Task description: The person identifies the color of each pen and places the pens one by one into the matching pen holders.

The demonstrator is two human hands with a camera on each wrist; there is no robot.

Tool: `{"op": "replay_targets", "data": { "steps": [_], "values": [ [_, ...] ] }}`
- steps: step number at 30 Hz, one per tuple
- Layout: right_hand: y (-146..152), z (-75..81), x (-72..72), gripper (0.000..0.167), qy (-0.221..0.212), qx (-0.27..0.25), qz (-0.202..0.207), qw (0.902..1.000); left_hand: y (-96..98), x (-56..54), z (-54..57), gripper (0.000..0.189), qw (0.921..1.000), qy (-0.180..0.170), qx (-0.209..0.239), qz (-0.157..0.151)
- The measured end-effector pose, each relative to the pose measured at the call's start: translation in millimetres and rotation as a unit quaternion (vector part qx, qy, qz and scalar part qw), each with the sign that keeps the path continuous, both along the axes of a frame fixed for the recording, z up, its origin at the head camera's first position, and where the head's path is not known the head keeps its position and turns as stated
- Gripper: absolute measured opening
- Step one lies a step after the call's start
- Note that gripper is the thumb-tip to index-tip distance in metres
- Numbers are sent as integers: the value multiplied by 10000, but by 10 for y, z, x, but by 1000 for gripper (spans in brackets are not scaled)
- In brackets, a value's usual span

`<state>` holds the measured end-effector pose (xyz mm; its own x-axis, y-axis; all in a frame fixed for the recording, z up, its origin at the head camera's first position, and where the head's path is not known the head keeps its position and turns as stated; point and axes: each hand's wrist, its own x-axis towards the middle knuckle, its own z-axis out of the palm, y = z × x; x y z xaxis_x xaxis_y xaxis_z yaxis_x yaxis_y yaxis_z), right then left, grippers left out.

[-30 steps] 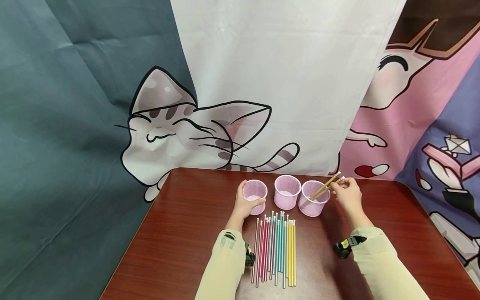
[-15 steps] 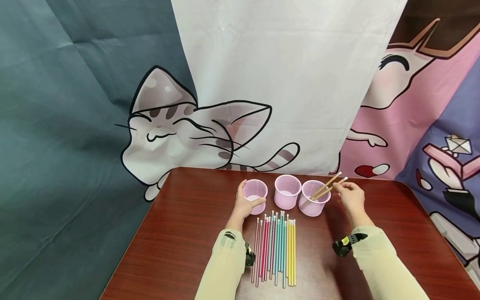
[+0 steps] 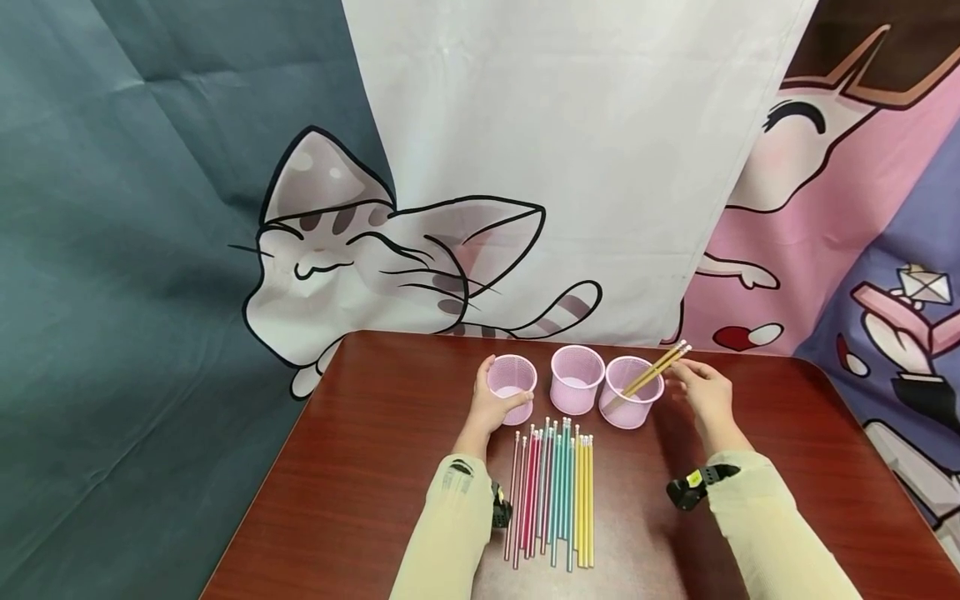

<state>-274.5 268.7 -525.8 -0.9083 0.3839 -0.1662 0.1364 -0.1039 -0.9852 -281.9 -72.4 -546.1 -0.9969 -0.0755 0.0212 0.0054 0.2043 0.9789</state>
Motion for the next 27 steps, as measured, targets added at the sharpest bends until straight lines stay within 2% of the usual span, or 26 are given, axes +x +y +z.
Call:
{"op": "replay_targets", "data": {
  "steps": [3, 5, 6, 9, 11, 13, 16, 19, 22, 25, 27],
  "values": [
    [151, -257, -110, 24, 174, -144, 119, 9997, 5, 5, 6, 95, 10000, 2, 18, 6],
    [125, -225, -78, 22, 153, -103, 11, 9998, 6, 7, 6, 95, 10000, -9, 23, 10],
    [94, -169, -40, 17, 180, -91, -32, 9998, 7, 8, 6, 95, 10000, -11, 19, 8],
    [-104, 135, 130, 3, 255, -30, -340, 9991, 8, 3, 2, 96, 10000, -67, 12, -13],
    [-266, 389, 248, 5, 286, 36, -451, 9986, 10, -5, -4, 97, 10000, -87, -9, -43],
    [-385, 534, 321, 7, 544, -120, -375, 9977, 11, -14, -4, 97, 9999, -98, -4, -55],
    [-541, 676, 396, 8, 959, -118, 71, 9953, 9, -24, 0, 96, 10000, -53, 5, -30],
    [-660, 685, 460, 7, 1275, 223, 676, 9893, 9, -27, 5, 96, 10000, -30, -2, -12],
    [-729, 573, 533, 4, 1361, 995, 1319, 9768, 11, -32, -2, 97, 10000, -62, -22, -36],
    [-765, 411, 613, 15, 1225, 1584, 1919, 9608, 7, -40, -12, 98, 9999, -91, -24, -45],
    [-787, 297, 656, 17, 1018, 1669, 2162, 9566, -1, -42, -10, 97, 9999, -136, -15, -36]
  ]
}}
